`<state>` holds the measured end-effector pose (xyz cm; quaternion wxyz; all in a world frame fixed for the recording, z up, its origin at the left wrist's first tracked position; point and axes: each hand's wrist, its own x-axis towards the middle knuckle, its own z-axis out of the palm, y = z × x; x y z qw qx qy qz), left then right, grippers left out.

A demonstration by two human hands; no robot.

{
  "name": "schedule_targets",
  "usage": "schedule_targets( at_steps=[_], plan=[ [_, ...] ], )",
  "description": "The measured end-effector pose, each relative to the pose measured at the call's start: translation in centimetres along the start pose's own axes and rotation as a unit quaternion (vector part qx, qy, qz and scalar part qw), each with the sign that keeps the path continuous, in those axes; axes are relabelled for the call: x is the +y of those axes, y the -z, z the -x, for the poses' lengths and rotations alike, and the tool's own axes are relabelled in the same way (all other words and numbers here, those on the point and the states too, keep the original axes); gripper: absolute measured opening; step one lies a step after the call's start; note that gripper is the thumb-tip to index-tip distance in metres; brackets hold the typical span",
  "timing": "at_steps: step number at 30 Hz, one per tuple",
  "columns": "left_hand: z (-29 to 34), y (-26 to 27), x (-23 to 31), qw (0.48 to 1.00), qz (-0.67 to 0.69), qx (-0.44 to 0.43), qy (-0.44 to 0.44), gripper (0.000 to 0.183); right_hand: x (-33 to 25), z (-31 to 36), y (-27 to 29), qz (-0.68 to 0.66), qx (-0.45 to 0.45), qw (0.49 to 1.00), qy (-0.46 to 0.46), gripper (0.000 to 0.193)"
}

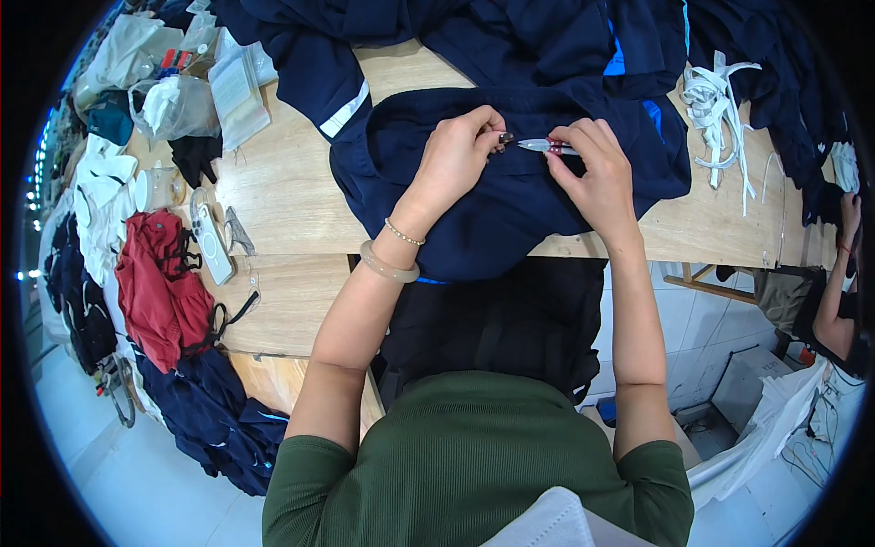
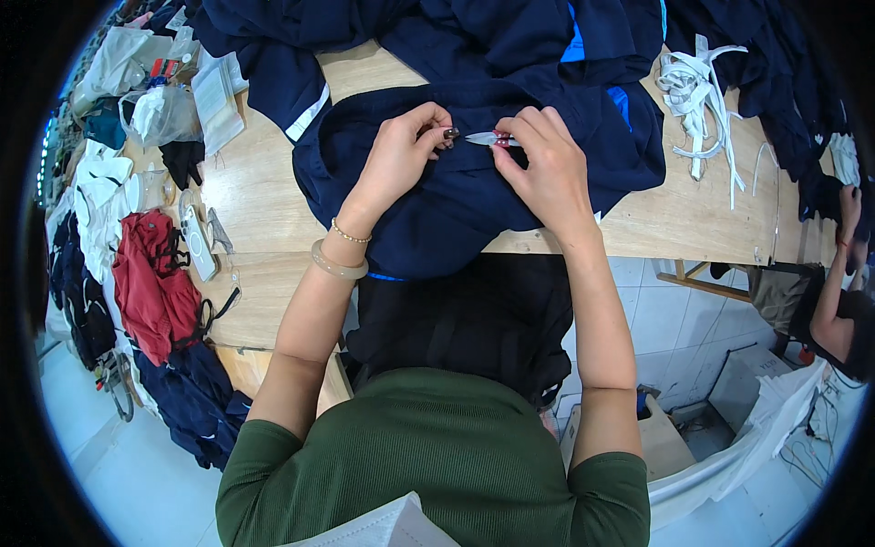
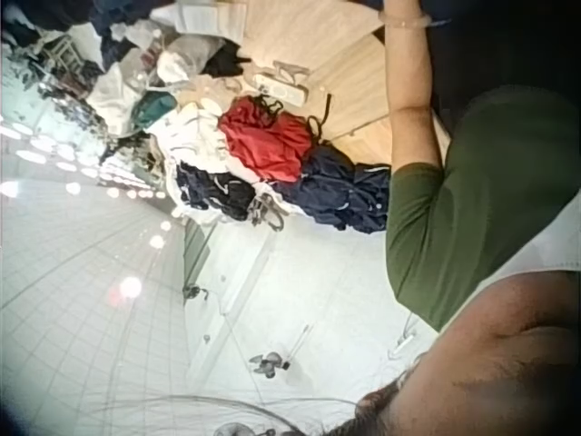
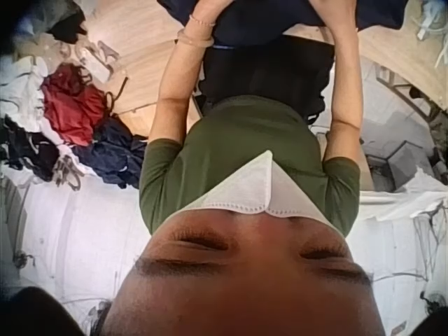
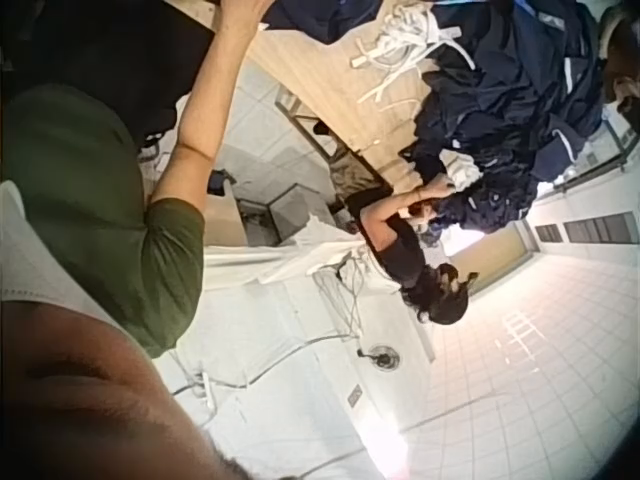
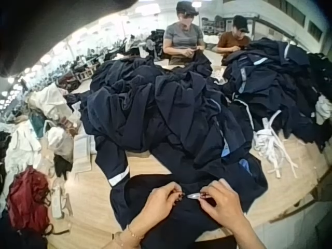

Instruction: The person is inspecting dark blue garments and using thread nippers to trim excess threads at a factory workbench.

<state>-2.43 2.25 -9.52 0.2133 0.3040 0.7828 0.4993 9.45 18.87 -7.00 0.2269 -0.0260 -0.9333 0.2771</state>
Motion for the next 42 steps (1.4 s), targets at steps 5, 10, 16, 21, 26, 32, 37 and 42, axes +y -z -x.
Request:
schedule_targets(
  at_steps=[5,10,16,21,26,32,37,42],
  plan=[
    [-0.1,0.2,0.2,0.999,0.000,-0.028,0.026,0.008,0.1,-0.1,-0.1,0.005,-0.006,1.000,0.004,0.017],
    [-0.2,0.3,0.3,0.999,0.002,-0.031,0.033,0.007,0.2,-0.2,-0.3,0.009,-0.011,1.000,0.010,0.017],
    [-0.2,0.4,0.5,0.999,-0.002,-0.035,0.033,0.008,0.2,-0.2,-0.6,0.020,0.001,0.999,0.026,0.015],
    [-0.2,0.5,0.3,0.996,0.069,-0.031,0.057,0.007,0.5,-0.1,-0.6,-0.021,0.009,1.000,0.005,0.015],
    [-0.2,1.5,-0.9,0.986,0.158,-0.021,0.056,0.005,0.6,-0.1,-0.6,-0.049,0.010,0.998,-0.023,0.015],
    [0.0,5.9,-0.6,0.961,-0.007,0.269,0.066,0.006,0.6,-0.1,-0.4,-0.077,0.010,0.996,-0.044,0.017],
    [2.0,2.4,2.5,0.946,-0.166,0.243,-0.135,0.012,0.1,-0.3,0.0,-0.103,0.013,0.990,-0.093,0.016],
    [3.3,-1.6,1.8,0.983,-0.138,0.103,-0.065,0.022,0.4,-0.4,-0.6,-0.125,0.028,0.989,-0.081,0.019]
  ],
)
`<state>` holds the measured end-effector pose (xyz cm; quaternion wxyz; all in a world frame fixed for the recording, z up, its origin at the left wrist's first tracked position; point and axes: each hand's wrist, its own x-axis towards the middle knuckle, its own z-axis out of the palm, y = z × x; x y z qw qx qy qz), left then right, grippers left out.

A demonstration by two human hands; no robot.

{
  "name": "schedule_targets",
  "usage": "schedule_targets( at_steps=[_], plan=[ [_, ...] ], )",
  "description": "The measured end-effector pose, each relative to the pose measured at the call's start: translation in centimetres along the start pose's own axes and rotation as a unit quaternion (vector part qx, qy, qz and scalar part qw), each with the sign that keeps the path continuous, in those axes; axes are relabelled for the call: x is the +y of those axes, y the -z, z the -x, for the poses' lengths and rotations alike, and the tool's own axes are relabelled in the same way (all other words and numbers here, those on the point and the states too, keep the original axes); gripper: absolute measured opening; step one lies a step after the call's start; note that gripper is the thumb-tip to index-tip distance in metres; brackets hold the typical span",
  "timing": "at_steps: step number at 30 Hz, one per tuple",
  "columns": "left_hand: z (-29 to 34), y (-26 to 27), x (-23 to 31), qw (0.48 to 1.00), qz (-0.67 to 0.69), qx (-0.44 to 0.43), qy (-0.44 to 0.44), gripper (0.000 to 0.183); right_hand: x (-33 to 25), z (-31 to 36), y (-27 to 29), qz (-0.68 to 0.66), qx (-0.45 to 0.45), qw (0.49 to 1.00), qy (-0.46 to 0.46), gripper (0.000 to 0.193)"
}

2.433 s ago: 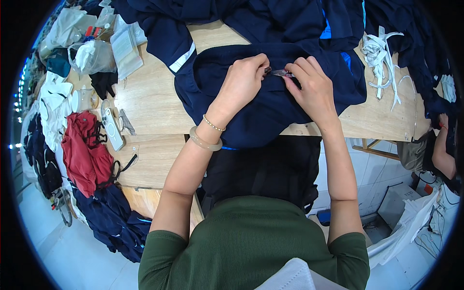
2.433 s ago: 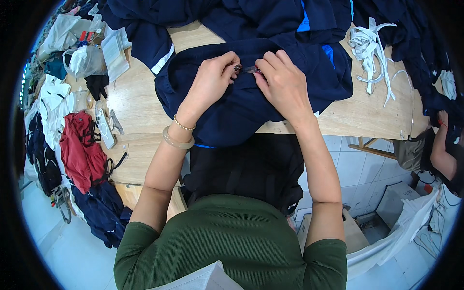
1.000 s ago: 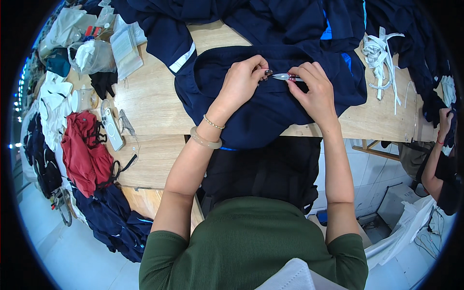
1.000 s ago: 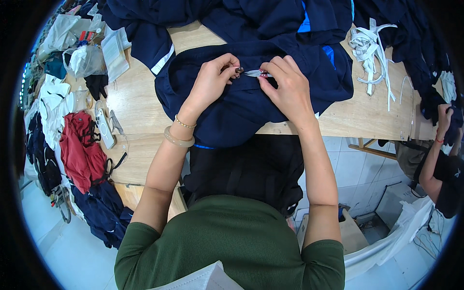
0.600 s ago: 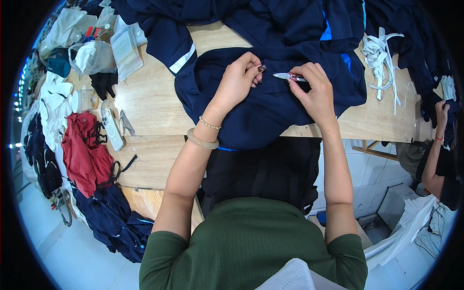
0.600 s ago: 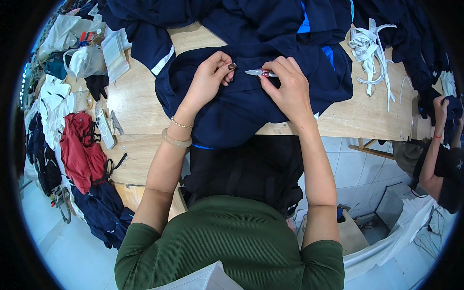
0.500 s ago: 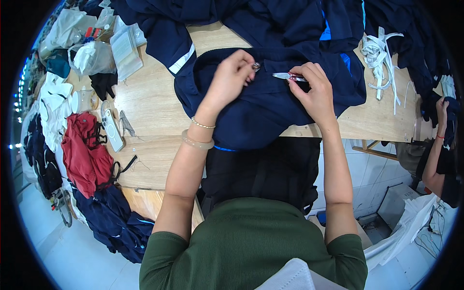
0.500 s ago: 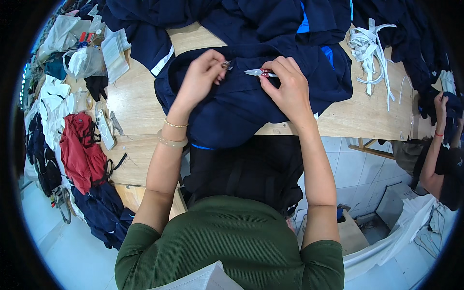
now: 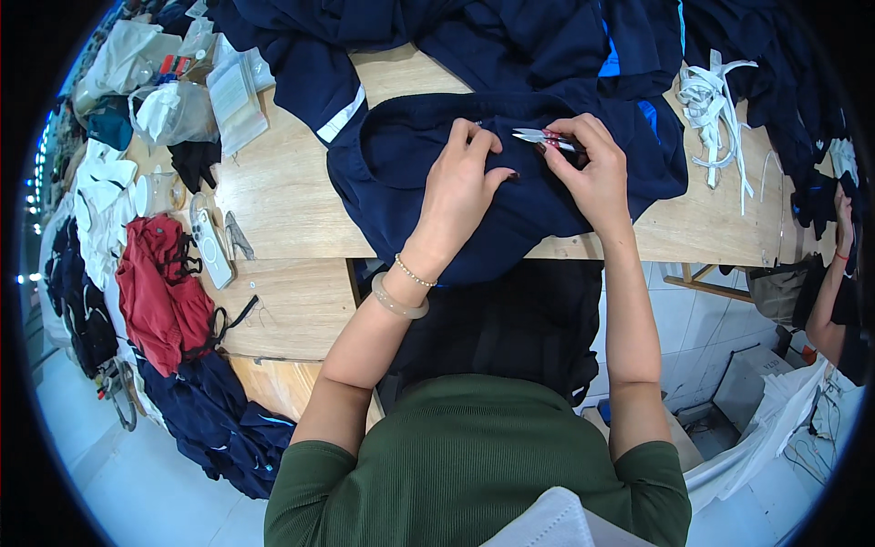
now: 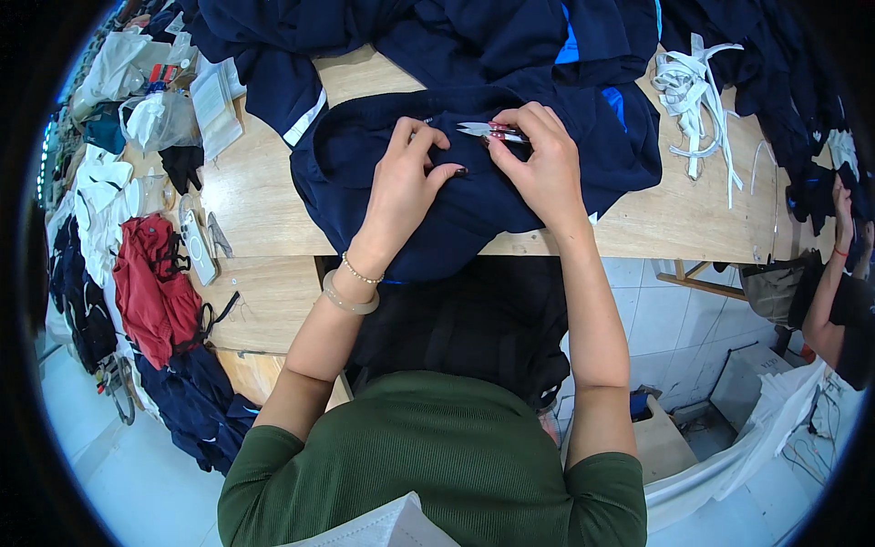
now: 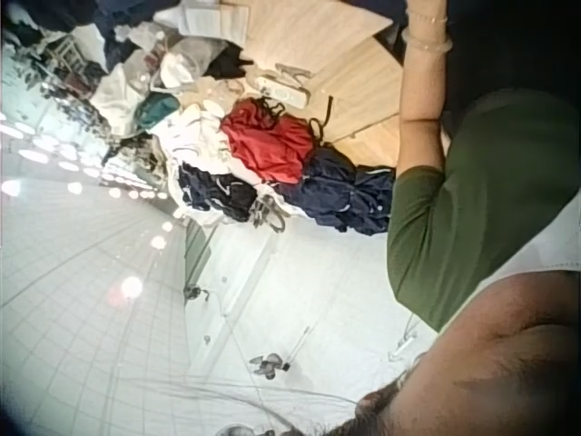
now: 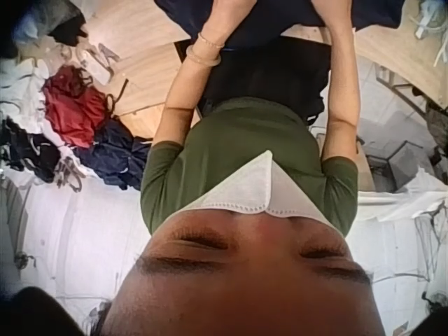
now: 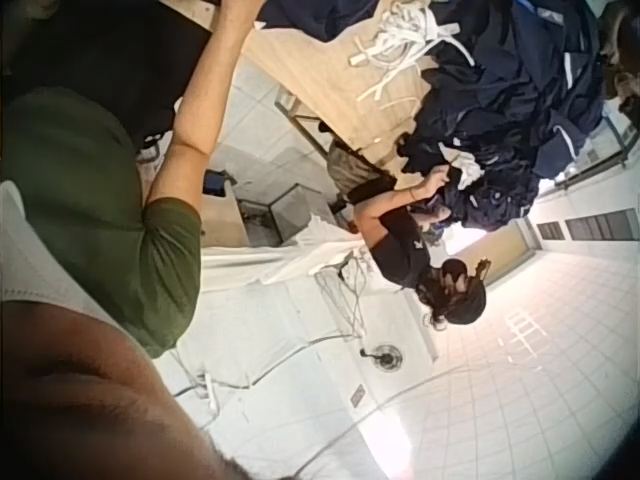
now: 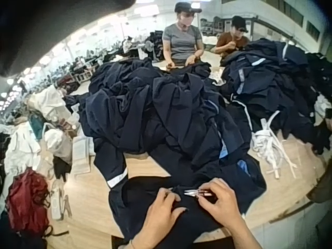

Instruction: The person is inspecting dark blue garments and using thread nippers to trim excess threads at a factory workbench.

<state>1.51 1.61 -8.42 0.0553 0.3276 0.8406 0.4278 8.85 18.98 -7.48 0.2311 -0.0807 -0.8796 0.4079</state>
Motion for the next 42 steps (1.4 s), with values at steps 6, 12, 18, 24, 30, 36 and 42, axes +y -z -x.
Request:
schedule_targets(
  at_steps=[6,12,18,24,30,36,42],
  plan=[
    [-0.4,0.4,-0.9,0.998,0.022,-0.046,-0.024,0.014,0.2,0.2,0.1,-0.001,0.002,1.000,-0.007,0.019],
    [-0.7,1.4,-0.5,0.998,0.029,-0.062,-0.016,0.010,-0.3,0.2,0.4,-0.007,-0.013,0.999,-0.041,0.018],
    [-1.9,1.5,0.2,0.992,0.018,-0.029,-0.123,0.003,-0.4,0.1,0.4,-0.038,-0.009,0.997,-0.059,0.018],
    [-2.5,1.4,-0.3,0.995,0.037,-0.063,-0.065,0.001,-0.8,-0.1,1.4,-0.042,-0.002,0.997,-0.059,0.018],
    [-2.9,1.5,-0.3,0.996,0.038,-0.068,-0.045,0.004,-1.8,-0.3,1.6,0.133,-0.023,0.986,0.096,0.015],
    [-3.0,1.5,-0.3,0.996,0.036,-0.058,-0.057,0.005,-2.9,-0.5,1.4,0.205,-0.060,0.972,0.094,0.015],
    [-3.0,1.4,-0.3,0.996,0.035,-0.050,-0.058,0.004,-3.1,-0.7,1.2,0.225,-0.069,0.966,0.102,0.015]
  ],
)
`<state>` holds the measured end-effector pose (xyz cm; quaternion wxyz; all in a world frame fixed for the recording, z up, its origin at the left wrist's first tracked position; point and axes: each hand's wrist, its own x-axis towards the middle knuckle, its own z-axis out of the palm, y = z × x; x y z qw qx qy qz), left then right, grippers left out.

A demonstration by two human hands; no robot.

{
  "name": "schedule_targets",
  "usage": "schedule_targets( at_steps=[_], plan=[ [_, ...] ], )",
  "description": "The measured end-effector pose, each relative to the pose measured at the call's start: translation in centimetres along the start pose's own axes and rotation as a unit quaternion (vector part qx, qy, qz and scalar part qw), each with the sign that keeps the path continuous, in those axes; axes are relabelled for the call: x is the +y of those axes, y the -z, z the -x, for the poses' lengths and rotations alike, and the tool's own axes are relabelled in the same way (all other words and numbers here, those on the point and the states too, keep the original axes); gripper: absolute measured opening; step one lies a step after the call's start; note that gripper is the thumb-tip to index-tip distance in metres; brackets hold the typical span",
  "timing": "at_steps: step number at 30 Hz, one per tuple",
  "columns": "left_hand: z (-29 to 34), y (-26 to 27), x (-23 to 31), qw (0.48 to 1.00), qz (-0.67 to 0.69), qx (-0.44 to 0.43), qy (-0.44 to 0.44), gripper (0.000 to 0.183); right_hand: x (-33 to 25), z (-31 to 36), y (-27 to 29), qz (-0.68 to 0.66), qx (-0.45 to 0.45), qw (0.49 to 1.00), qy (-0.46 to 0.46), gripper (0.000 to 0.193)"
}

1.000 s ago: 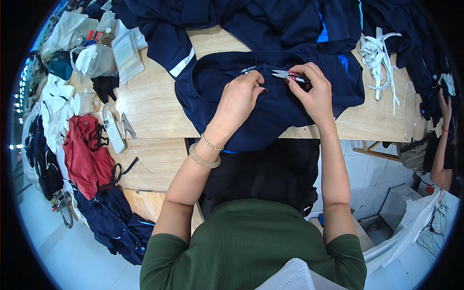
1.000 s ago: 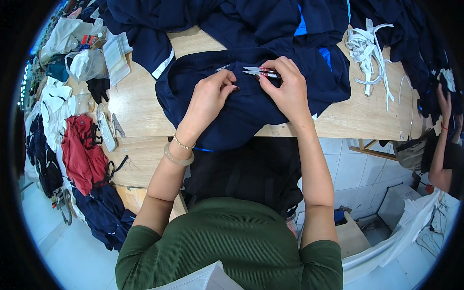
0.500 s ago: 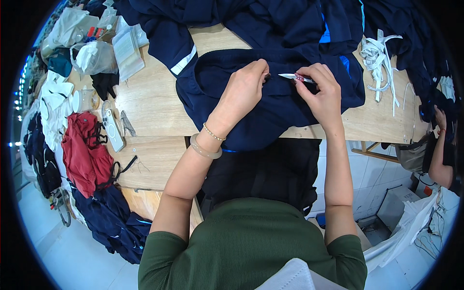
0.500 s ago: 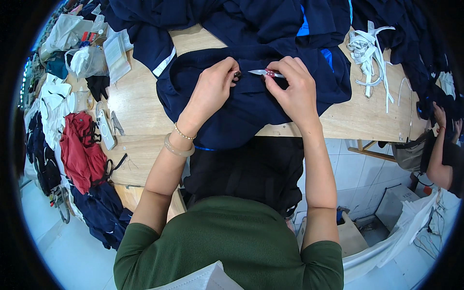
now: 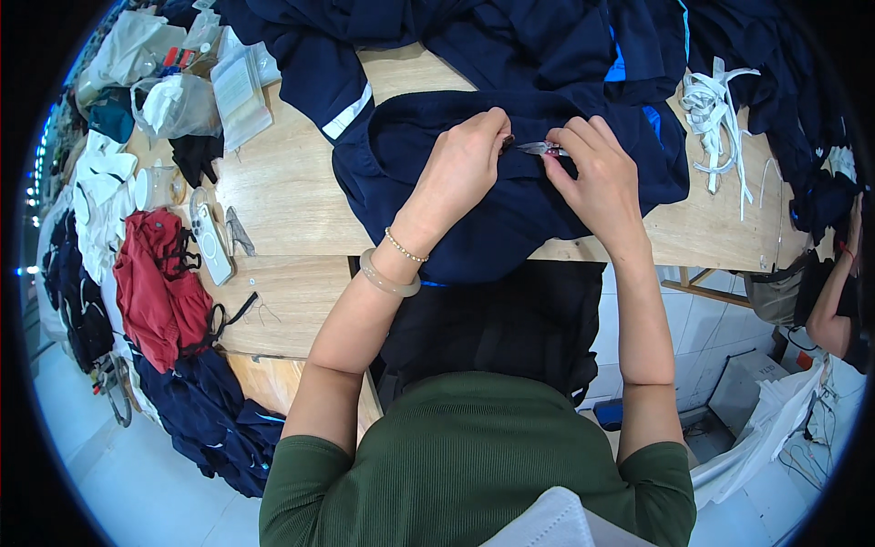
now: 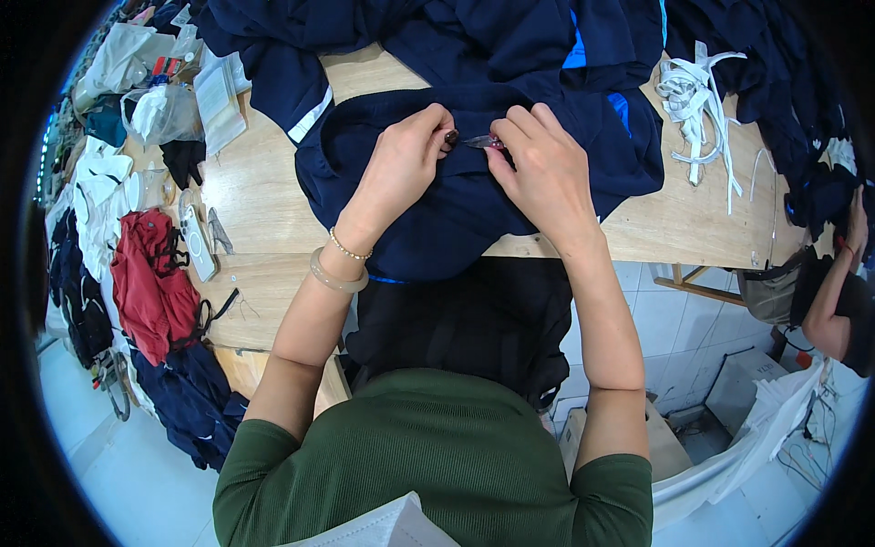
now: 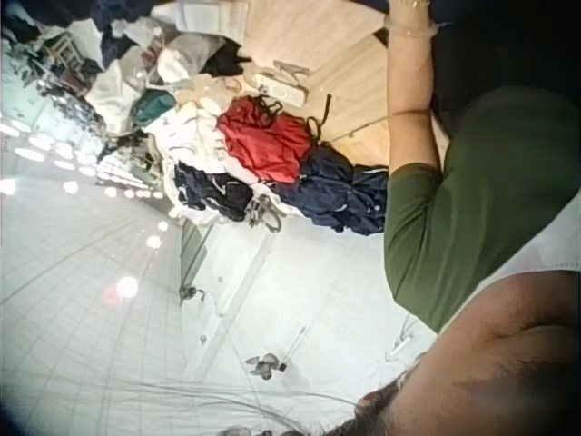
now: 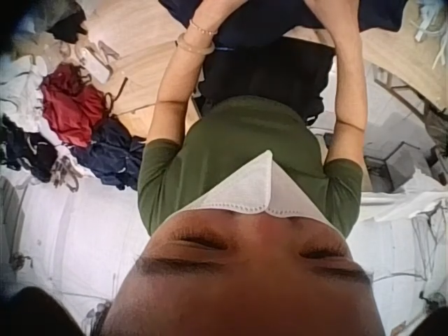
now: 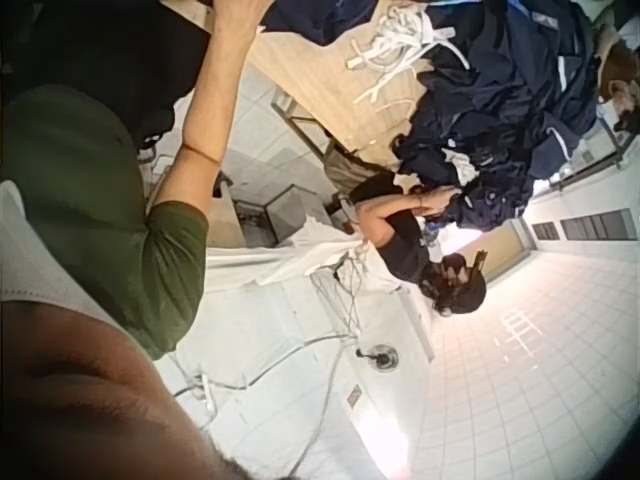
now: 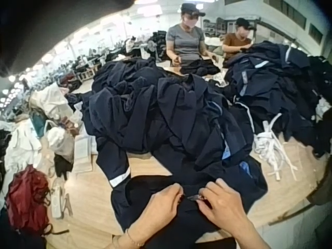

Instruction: The person is inspecting dark blue garments and using thread nippers to trim excess threads at a factory workbench.

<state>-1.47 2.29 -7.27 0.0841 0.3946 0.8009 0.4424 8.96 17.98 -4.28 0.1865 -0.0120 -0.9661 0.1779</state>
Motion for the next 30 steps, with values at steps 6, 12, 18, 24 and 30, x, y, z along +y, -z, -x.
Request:
schedule_targets(
  at_steps=[6,12,18,24,30],
  plan=[
    [-0.1,0.0,0.2,1.000,-0.008,0.001,-0.005,0.005,-0.2,-0.2,-0.5,0.015,-0.002,1.000,0.011,0.014],
    [-0.1,-0.2,-0.3,1.000,-0.004,-0.006,0.004,0.006,-0.1,-0.3,-0.7,0.027,-0.020,0.999,0.023,0.013],
    [-0.1,0.7,-0.8,0.944,0.132,0.269,0.137,0.014,1.8,0.6,-0.7,-0.215,0.079,0.964,-0.136,0.017],
    [0.9,-0.1,-0.2,0.999,-0.014,0.045,-0.016,0.037,3.0,1.6,-1.9,-0.443,0.140,0.846,-0.262,0.015],
    [-0.5,-1.1,-3.1,0.972,0.197,0.016,0.124,0.004,3.0,1.9,-3.0,-0.422,0.130,0.856,-0.270,0.016]
  ],
)
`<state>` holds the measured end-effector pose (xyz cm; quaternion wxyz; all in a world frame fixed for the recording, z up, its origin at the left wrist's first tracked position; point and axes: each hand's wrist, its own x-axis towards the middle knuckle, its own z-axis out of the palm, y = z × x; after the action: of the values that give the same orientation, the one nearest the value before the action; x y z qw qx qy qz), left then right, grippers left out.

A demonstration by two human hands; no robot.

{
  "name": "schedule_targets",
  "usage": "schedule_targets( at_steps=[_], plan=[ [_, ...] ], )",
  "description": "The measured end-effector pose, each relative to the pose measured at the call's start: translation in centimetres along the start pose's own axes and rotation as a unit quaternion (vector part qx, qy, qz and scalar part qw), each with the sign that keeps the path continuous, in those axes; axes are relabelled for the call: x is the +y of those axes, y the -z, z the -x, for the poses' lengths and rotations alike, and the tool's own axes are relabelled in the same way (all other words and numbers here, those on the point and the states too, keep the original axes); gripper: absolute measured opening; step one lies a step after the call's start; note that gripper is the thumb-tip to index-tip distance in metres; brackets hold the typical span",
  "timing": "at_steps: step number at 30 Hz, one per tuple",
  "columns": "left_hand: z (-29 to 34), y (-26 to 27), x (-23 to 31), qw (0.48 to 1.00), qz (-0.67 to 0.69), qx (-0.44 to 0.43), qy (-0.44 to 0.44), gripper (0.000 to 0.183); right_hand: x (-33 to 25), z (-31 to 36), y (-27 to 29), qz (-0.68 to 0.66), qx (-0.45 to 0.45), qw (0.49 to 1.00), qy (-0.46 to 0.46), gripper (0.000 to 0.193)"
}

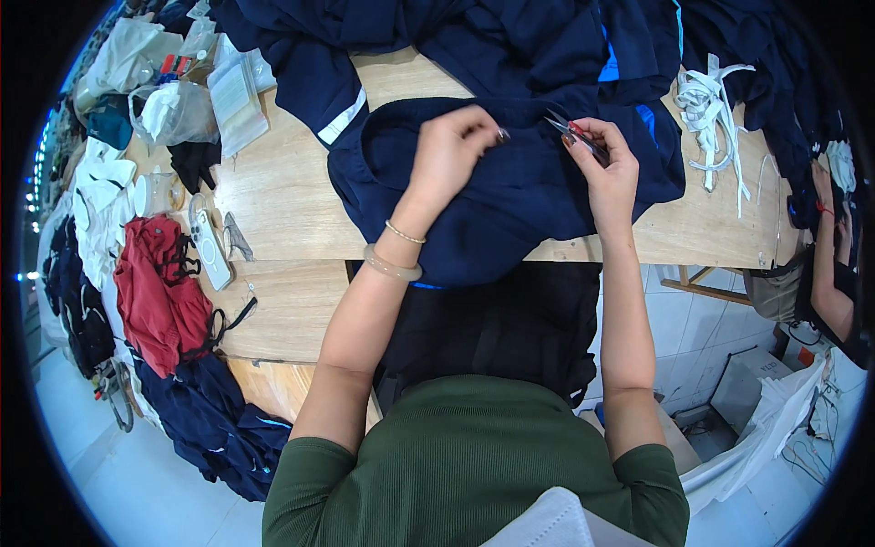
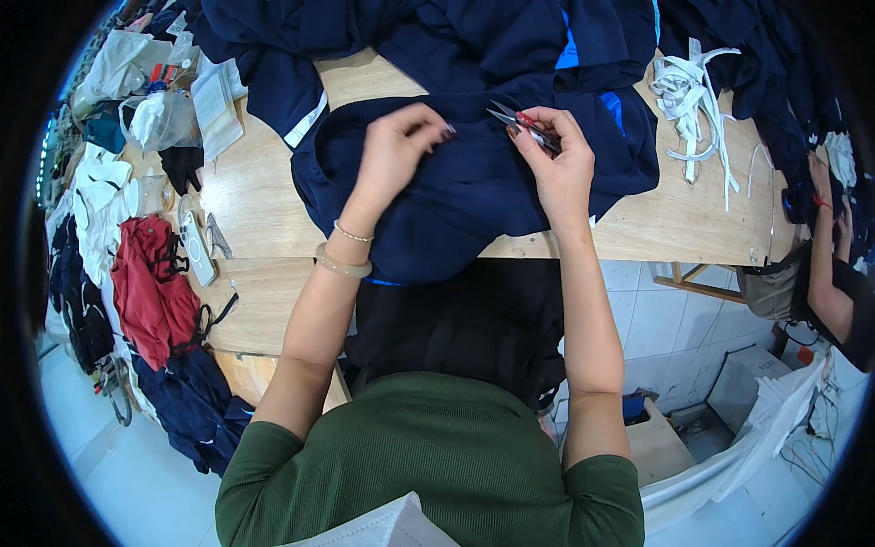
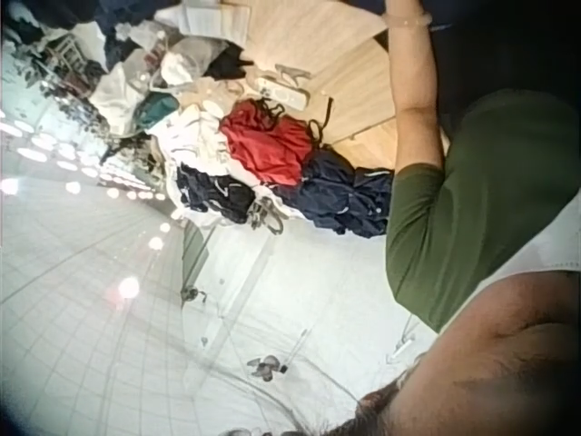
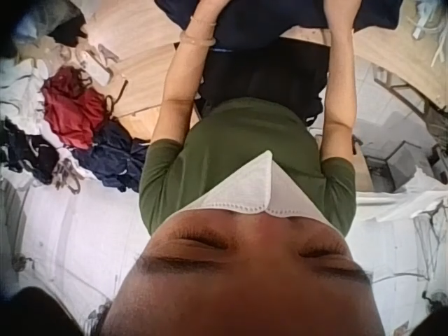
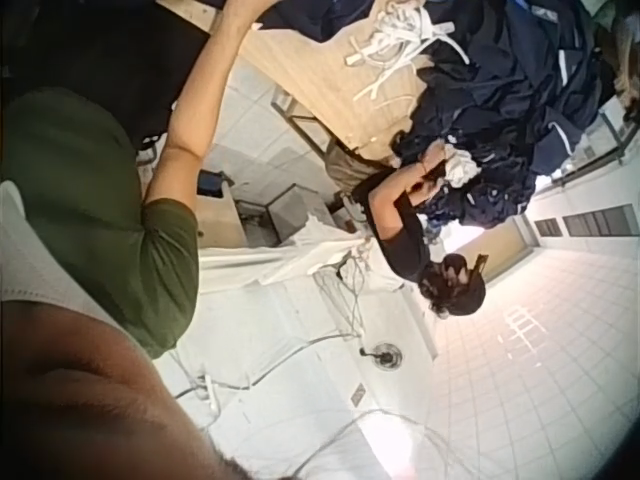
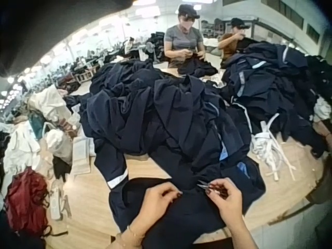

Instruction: The person is inspecting dark blue garments and using thread nippers to trim excess threads at a factory workbench.

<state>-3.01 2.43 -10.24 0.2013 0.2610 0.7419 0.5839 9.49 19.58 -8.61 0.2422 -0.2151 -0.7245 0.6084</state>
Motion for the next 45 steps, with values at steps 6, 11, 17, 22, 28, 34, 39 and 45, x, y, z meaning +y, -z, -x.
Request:
schedule_targets(
  at_steps=[6,11,17,22,28,34,39,45],
  plan=[
    [-0.9,4.7,1.6,0.940,0.128,0.316,-0.034,0.019,0.4,0.1,0.1,-0.011,0.002,1.000,-0.004,0.016],
    [1.1,3.7,3.3,0.967,-0.019,0.235,-0.097,0.020,-0.1,0.2,0.3,-0.002,0.004,1.000,-0.023,0.016],
    [2.0,-0.4,2.2,0.965,-0.173,0.009,-0.195,0.019,-0.4,0.1,0.2,-0.009,-0.009,1.000,-0.023,0.017],
    [1.4,-0.3,0.2,0.983,-0.147,-0.029,-0.103,0.012,-0.5,0.1,0.4,-0.007,-0.010,1.000,-0.028,0.017],
    [1.7,-0.1,0.0,0.983,-0.122,0.003,-0.138,0.006,-0.3,-0.1,0.4,0.007,-0.013,1.000,-0.004,0.017],
    [2.0,0.1,1.0,0.966,-0.196,-0.004,-0.171,0.005,-2.3,0.2,0.0,0.169,-0.048,0.974,0.143,0.019],
    [1.8,0.3,1.4,0.976,-0.178,-0.024,-0.123,0.004,-2.9,0.0,-0.6,0.340,-0.093,0.889,0.292,0.018],
    [1.5,0.3,1.6,0.973,-0.189,-0.025,-0.133,0.004,-3.2,-0.3,-1.2,0.410,-0.134,0.840,0.328,0.018]
  ],
)
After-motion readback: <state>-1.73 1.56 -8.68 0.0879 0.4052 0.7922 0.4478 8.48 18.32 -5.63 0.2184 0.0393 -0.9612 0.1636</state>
